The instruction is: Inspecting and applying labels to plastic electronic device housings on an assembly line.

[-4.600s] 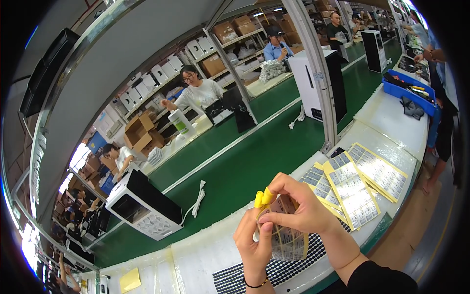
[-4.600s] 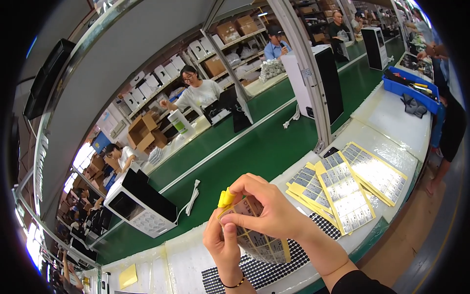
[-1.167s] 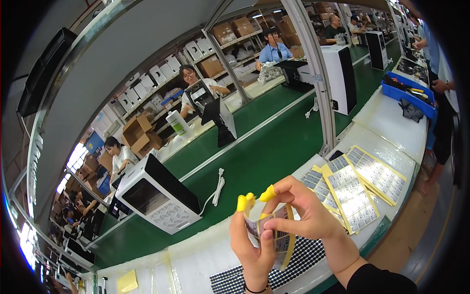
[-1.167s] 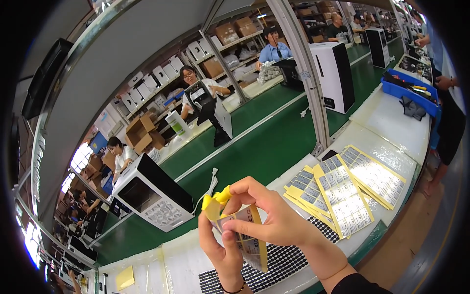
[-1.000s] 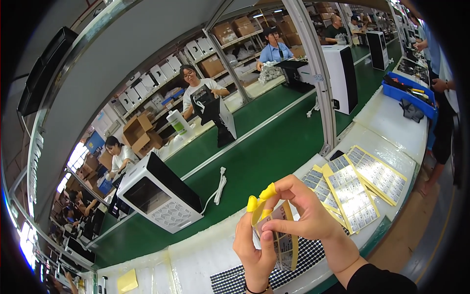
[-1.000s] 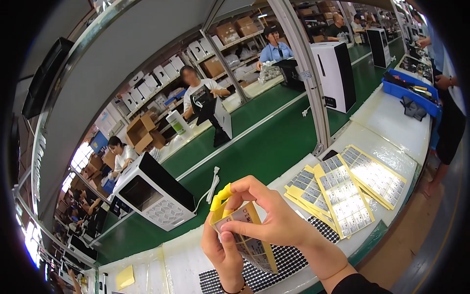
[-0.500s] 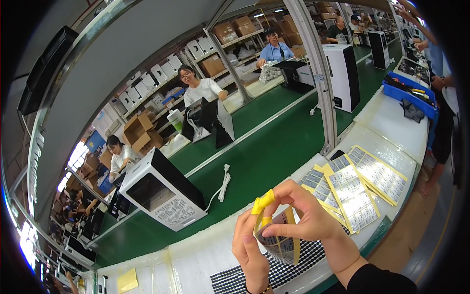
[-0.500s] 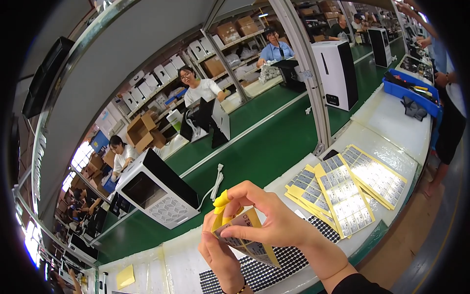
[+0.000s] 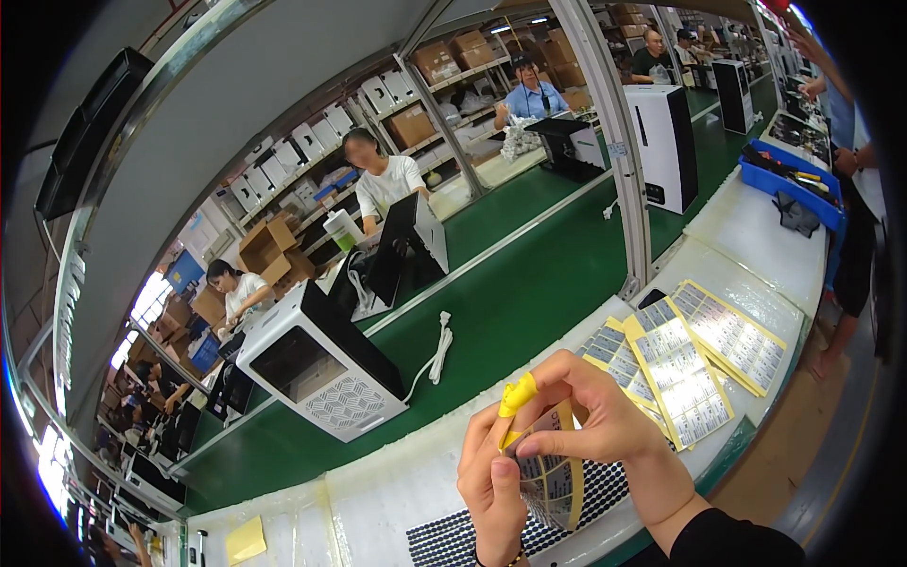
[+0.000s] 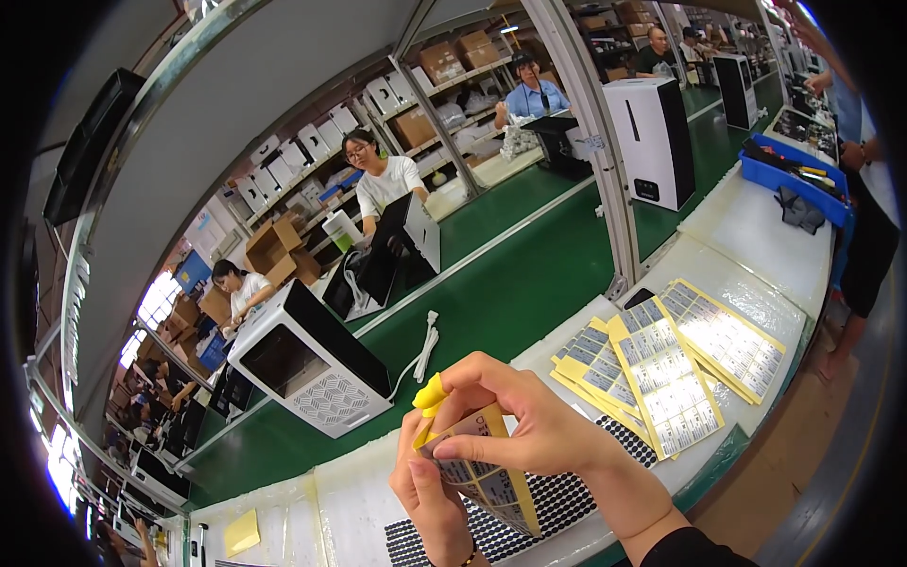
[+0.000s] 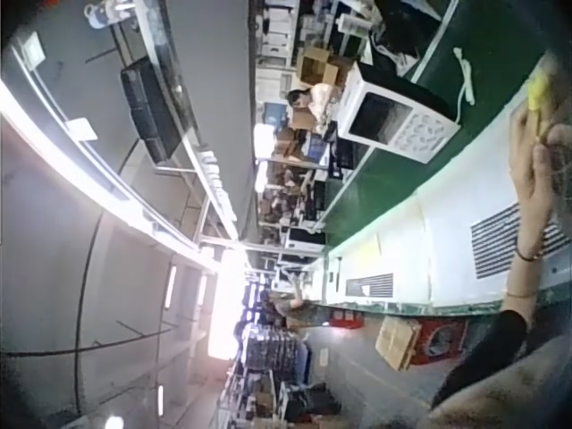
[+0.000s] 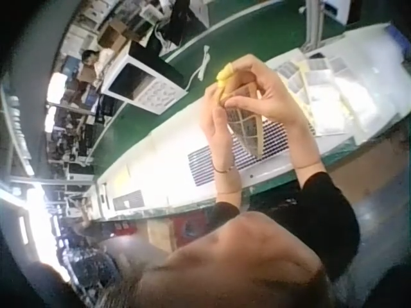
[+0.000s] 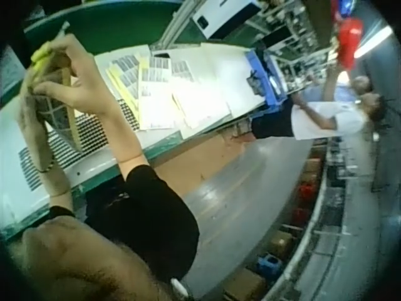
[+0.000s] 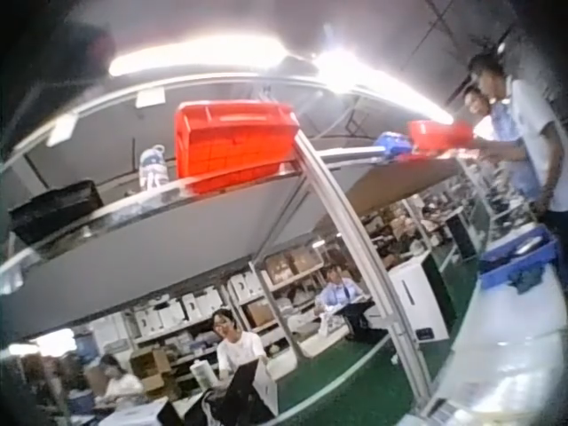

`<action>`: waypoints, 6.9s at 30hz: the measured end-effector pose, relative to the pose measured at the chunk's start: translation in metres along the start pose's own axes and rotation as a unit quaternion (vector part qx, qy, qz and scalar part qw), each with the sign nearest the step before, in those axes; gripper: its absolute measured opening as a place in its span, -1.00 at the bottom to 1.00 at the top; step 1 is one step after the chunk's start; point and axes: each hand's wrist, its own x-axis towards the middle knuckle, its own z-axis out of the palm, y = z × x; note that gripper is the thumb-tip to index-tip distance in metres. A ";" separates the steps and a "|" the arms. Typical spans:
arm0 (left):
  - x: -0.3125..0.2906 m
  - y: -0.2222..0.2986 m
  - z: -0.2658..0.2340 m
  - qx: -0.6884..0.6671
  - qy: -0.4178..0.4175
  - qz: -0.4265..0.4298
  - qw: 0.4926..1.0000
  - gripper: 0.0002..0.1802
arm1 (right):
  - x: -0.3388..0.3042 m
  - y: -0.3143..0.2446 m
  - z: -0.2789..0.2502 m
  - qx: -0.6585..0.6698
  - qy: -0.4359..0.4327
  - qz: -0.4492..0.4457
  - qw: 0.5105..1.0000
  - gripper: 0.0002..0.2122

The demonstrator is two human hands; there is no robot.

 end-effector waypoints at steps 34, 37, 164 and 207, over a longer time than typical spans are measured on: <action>-0.003 -0.004 -0.001 -0.055 -0.020 -0.059 0.996 -0.34 | -0.002 -0.002 -0.007 -0.024 -0.010 -0.008 1.000 -0.65; -0.003 -0.002 0.000 -0.080 -0.016 -0.081 0.993 -0.33 | -0.002 0.000 -0.007 -0.024 -0.011 -0.015 1.000 -0.65; 0.003 -0.010 0.012 0.119 0.131 0.127 0.976 -0.57 | 0.004 0.014 0.021 -0.054 0.053 -0.072 0.994 -0.89; 0.002 -0.010 0.002 -0.110 0.008 -0.031 0.993 0.07 | -0.011 0.024 -0.002 0.046 0.003 -0.138 0.989 -0.69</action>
